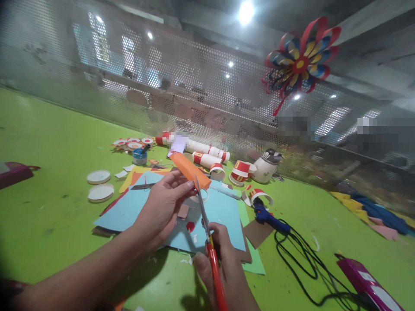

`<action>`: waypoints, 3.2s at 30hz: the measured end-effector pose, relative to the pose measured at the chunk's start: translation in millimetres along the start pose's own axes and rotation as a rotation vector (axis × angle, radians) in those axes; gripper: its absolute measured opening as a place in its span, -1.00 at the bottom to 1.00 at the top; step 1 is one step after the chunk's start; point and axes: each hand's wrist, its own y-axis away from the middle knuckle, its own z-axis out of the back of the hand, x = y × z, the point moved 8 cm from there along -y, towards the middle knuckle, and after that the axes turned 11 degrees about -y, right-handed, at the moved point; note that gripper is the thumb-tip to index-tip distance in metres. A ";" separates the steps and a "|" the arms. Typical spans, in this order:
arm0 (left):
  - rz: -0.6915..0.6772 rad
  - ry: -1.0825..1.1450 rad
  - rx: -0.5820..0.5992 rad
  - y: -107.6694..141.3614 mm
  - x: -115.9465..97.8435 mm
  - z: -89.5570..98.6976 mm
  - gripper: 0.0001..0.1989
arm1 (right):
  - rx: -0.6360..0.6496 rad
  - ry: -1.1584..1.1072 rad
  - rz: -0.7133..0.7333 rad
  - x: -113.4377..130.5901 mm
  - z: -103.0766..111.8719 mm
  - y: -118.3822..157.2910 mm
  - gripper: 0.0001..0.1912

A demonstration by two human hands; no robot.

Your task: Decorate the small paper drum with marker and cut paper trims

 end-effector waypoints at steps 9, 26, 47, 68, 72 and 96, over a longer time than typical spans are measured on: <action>0.044 -0.033 -0.002 0.9 3.1 2.0 -0.79 | 0.007 -0.032 -0.080 1.3 0.3 2.5 -0.58; 0.039 -0.020 0.004 2.6 2.2 1.8 -0.79 | -0.039 -0.023 -0.043 7.0 -2.4 1.9 -0.44; 0.030 -0.035 0.001 3.1 0.7 2.7 -0.78 | -0.012 -0.044 -0.029 9.0 -6.4 0.3 -0.47; 0.017 -0.026 -0.010 -1.6 -2.7 6.4 -0.92 | 0.029 -0.024 -0.007 14.3 -7.7 1.0 -0.54; 0.026 -0.027 -0.025 -2.1 -2.5 7.9 -0.93 | 0.026 -0.024 -0.030 13.8 -7.5 2.0 -0.51; 0.028 -0.066 -0.049 -1.9 -5.1 8.3 -0.95 | 0.058 -0.065 -0.071 10.1 -8.6 3.0 -0.50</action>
